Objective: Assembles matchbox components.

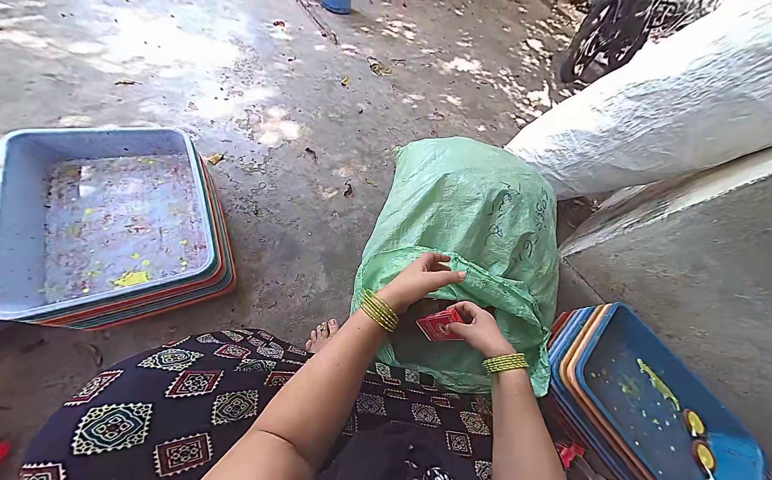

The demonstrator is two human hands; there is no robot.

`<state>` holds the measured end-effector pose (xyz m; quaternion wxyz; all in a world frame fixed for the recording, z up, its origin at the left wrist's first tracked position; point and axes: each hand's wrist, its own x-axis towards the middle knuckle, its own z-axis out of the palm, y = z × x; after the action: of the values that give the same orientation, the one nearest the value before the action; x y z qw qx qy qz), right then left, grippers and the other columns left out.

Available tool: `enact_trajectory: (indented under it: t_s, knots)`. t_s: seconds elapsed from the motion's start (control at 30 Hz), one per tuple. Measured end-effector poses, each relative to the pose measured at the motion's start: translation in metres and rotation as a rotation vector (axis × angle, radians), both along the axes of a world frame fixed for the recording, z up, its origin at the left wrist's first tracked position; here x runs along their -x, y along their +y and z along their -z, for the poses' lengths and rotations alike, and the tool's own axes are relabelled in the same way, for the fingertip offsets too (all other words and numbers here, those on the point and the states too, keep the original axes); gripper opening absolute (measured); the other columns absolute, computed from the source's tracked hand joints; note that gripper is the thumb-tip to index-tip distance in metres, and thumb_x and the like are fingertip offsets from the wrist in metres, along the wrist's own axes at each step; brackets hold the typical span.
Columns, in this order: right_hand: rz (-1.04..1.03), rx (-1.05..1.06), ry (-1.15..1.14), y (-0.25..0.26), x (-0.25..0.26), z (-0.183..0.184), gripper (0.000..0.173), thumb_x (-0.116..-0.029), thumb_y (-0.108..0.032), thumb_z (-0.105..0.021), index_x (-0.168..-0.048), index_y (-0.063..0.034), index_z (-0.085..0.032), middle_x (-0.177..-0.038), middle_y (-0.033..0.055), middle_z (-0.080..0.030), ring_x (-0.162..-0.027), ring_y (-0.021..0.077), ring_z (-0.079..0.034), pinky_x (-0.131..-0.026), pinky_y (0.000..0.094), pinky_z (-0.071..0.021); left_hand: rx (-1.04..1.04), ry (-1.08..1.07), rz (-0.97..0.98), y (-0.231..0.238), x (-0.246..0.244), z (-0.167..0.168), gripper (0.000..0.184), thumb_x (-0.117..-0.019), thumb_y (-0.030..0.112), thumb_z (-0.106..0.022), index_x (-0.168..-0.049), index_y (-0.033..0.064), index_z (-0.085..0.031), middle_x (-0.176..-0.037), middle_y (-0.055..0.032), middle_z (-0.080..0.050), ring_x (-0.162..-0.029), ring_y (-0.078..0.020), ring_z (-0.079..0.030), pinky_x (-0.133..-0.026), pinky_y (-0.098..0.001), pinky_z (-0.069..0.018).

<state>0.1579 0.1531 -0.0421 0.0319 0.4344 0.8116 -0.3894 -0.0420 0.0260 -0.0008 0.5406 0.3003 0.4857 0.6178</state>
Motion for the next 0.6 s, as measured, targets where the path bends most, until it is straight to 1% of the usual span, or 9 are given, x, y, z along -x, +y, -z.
enact_trajectory:
  t_s: [0.07,0.1,0.17,0.2,0.27,0.37,0.47,0.53,0.6]
  knots:
    - [0.076,0.070,0.172,-0.004,-0.014,-0.010,0.045,-0.0736,-0.016,-0.080,-0.117,-0.0092,-0.068,-0.103,0.0064,-0.073,-0.092,0.0162,-0.071,-0.080,0.0379,-0.0607,-0.361,-0.328,-0.001,-0.008,0.000,-0.012,0.068,-0.0960,0.040,-0.061,-0.153,0.0092,-0.041,-0.147,-0.0149,-0.053,-0.130,-0.0294,-0.056,-0.105,-0.0498,-0.0499]
    - [0.118,0.122,0.253,-0.007,-0.020,-0.011,0.046,-0.0739,-0.014,-0.080,-0.117,-0.0068,-0.067,-0.102,0.0082,-0.073,-0.090,0.0169,-0.072,-0.078,0.0363,-0.0613,-0.533,-0.431,0.002,-0.013,0.001,-0.019,0.071,-0.0933,0.054,-0.060,-0.145,0.0070,-0.052,-0.152,-0.0152,-0.049,-0.135,-0.0314,-0.053,-0.107,-0.0523,-0.0481]
    - [0.211,0.223,0.397,-0.011,-0.028,-0.009,0.047,-0.0741,-0.009,-0.078,-0.119,-0.0020,-0.064,-0.101,0.0128,-0.072,-0.088,0.0208,-0.071,-0.073,0.0362,-0.0614,-0.755,-0.444,-0.020,-0.021,0.007,-0.035,0.069,-0.0881,0.075,-0.054,-0.107,0.0105,-0.071,-0.156,-0.0119,-0.047,-0.142,-0.0305,-0.046,-0.110,-0.0522,-0.0450]
    - [0.259,0.278,0.456,-0.012,-0.030,-0.007,0.048,-0.0748,-0.006,-0.077,-0.120,0.0000,-0.062,-0.103,0.0150,-0.071,-0.089,0.0228,-0.071,-0.073,0.0375,-0.0620,-0.791,-0.426,-0.042,-0.026,0.011,-0.041,0.067,-0.0881,0.079,-0.049,-0.092,0.0152,-0.071,-0.153,-0.0099,-0.051,-0.142,-0.0288,-0.046,-0.110,-0.0508,-0.0448]
    - [0.361,0.416,0.605,-0.014,-0.031,-0.007,0.047,-0.0786,0.003,-0.072,-0.122,0.0032,-0.055,-0.105,0.0193,-0.068,-0.087,0.0266,-0.071,-0.073,0.0410,-0.0636,-0.697,-0.391,-0.120,-0.032,0.017,-0.043,0.062,-0.0963,0.072,-0.043,-0.079,0.0178,-0.069,-0.135,-0.0071,-0.066,-0.129,-0.0244,-0.060,-0.104,-0.0453,-0.0509]
    - [0.476,0.658,0.942,-0.015,-0.024,-0.011,0.045,-0.0875,0.007,-0.058,-0.130,-0.0007,-0.043,-0.111,0.0222,-0.065,-0.090,0.0326,-0.072,-0.079,0.0491,-0.0635,-0.174,-0.048,-0.178,-0.026,0.021,-0.026,0.035,-0.1013,0.037,-0.062,-0.104,0.0030,-0.068,-0.107,-0.0091,-0.072,-0.100,-0.0191,-0.068,-0.090,-0.0398,-0.0565]
    - [0.505,0.789,1.230,-0.023,-0.010,-0.008,0.035,-0.0991,-0.001,-0.047,-0.133,-0.0045,-0.042,-0.114,0.0246,-0.066,-0.095,0.0384,-0.073,-0.085,0.0544,-0.0623,0.246,0.304,0.035,-0.004,0.011,0.003,0.081,-0.0800,0.046,-0.085,-0.139,0.0001,-0.053,-0.119,-0.0177,-0.069,-0.107,-0.0258,-0.066,-0.096,-0.0463,-0.0534]
    - [0.462,0.882,1.312,-0.027,-0.001,0.000,0.030,-0.1028,-0.006,-0.045,-0.133,-0.0045,-0.044,-0.116,0.0246,-0.067,-0.099,0.0397,-0.072,-0.089,0.0558,-0.0604,0.243,0.309,0.151,0.008,-0.003,0.019,0.101,-0.0743,0.050,-0.087,-0.150,0.0024,-0.040,-0.131,-0.0176,-0.064,-0.114,-0.0263,-0.066,-0.096,-0.0457,-0.0552]
    - [0.413,1.046,1.280,-0.031,0.002,0.007,0.027,-0.1033,-0.015,-0.046,-0.127,-0.0060,-0.054,-0.112,0.0202,-0.070,-0.098,0.0346,-0.072,-0.089,0.0515,-0.0604,0.093,0.203,0.227,0.012,-0.018,0.022,0.106,-0.0739,0.037,-0.091,-0.155,0.0050,-0.030,-0.138,-0.0159,-0.059,-0.116,-0.0218,-0.066,-0.097,-0.0391,-0.0567]
